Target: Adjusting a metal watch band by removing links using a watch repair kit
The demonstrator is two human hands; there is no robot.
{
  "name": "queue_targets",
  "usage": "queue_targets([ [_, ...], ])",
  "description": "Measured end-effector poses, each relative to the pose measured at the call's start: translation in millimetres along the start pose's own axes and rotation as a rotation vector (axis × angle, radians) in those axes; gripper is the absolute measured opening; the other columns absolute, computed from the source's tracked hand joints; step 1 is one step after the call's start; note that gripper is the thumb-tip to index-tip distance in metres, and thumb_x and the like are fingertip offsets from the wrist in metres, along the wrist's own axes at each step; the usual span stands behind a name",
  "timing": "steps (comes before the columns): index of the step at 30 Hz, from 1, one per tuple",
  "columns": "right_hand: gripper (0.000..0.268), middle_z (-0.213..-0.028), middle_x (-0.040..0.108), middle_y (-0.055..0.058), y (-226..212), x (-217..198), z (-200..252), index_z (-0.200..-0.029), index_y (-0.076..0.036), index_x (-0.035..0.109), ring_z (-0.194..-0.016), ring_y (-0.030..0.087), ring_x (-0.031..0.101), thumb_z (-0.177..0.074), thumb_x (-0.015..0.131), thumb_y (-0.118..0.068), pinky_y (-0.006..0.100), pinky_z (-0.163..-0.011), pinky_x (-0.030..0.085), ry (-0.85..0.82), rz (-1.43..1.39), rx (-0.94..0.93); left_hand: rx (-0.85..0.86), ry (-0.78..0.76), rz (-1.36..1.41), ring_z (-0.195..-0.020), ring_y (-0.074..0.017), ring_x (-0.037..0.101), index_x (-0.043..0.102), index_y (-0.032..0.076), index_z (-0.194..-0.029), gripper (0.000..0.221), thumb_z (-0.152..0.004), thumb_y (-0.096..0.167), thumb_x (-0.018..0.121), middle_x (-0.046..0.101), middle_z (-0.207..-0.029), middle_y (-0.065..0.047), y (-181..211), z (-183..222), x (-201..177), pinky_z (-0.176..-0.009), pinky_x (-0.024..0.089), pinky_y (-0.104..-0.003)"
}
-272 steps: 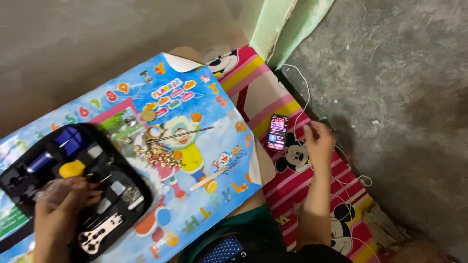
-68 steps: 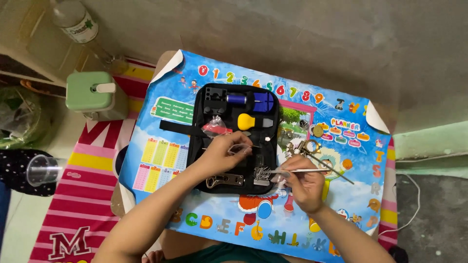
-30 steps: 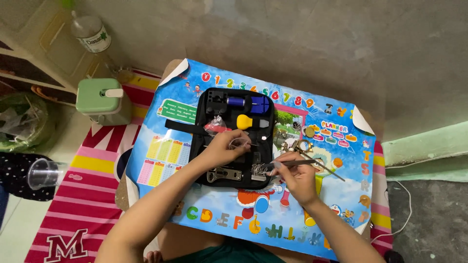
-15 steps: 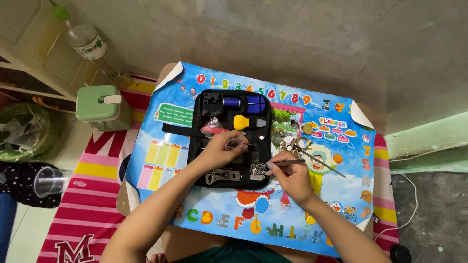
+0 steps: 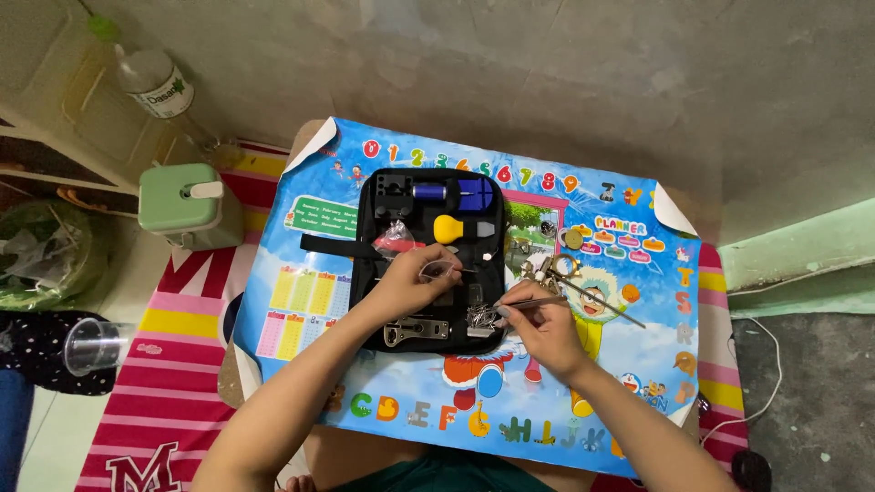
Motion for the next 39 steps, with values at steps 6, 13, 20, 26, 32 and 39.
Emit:
queue_targets([
  [6, 0.002, -0.085, 0.072, 0.017, 0, 1, -1, -0.093, 0.005, 0.070, -0.069, 0.018, 0.073, -0.091, 0.069, 0.005, 0.030, -0.065, 0.062, -0.004, 0.013, 0.036, 0.008, 0.008, 0.009, -0.078, -0.0246, 0.071, 0.075, 0.009, -0.098, 0.012, -0.087, 0.012, 0.074, 0.074, -0.075, -0.014, 1, -1, -1, -0.072, 0.058, -0.035],
  [13, 0.002, -0.082, 0.070, 0.016, 1, 0, 2, -0.091, 0.004, 0.069, -0.067, 0.020, 0.074, -0.093, 0.068, 0.003, 0.030, -0.064, 0.063, 0.019, -0.003, 0.009, 0.026, 0.011, 0.011, -0.081, -0.0265, 0.072, 0.074, 0.008, -0.098, 0.013, -0.086, 0.010, 0.074, 0.075, -0.078, -0.015, 7, 2, -2, -0.074, 0.059, -0.039],
  [20, 0.002, -0.080, 0.071, 0.014, -4, 4, 2, -0.092, 0.004, 0.070, -0.065, 0.016, 0.073, -0.093, 0.069, 0.002, 0.027, -0.062, 0.061, 0.053, 0.039, 0.018, 0.046, 0.009, -0.022, -0.082, -0.0290, 0.072, 0.075, 0.010, -0.099, 0.012, -0.087, 0.012, 0.075, 0.075, -0.078, -0.016, 1, 1, -1, -0.073, 0.058, -0.039],
  [26, 0.005, -0.078, 0.069, 0.015, 2, -5, 1, -0.089, 0.005, 0.069, -0.064, 0.018, 0.072, -0.093, 0.067, 0.004, 0.029, -0.060, 0.061, 0.061, -0.026, -0.026, 0.051, 0.017, -0.025, -0.082, -0.0295, 0.072, 0.074, 0.008, -0.100, 0.014, -0.087, 0.012, 0.074, 0.074, -0.079, -0.017, 9, 2, -2, -0.073, 0.058, -0.038],
  [32, 0.007, -0.079, 0.068, 0.018, -12, -5, -2, -0.088, 0.007, 0.064, -0.061, 0.018, 0.070, -0.095, 0.065, 0.004, 0.031, -0.061, 0.062, 0.093, -0.205, -0.020, 0.063, 0.030, -0.039, -0.083, -0.0299, 0.073, 0.074, 0.011, -0.099, 0.012, -0.087, 0.013, 0.074, 0.075, -0.080, -0.016, 7, 2, -2, -0.075, 0.058, -0.039],
  [39, 0.008, -0.082, 0.067, 0.021, -35, -8, -16, -0.090, 0.003, 0.060, -0.061, 0.020, 0.069, -0.094, 0.066, 0.002, 0.031, -0.059, 0.062, 0.132, -0.323, -0.188, 0.076, 0.017, -0.067, -0.084, -0.0318, 0.073, 0.074, 0.012, -0.098, 0.011, -0.088, 0.014, 0.072, 0.076, -0.082, -0.013, 11, 5, -3, -0.076, 0.057, -0.042],
])
Point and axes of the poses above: each hand's wrist, its own z-axis away from the middle knuckle, its own x-axis out of the palm, y = z × x, the point moved 5 cm from there along -z, towards the middle knuckle
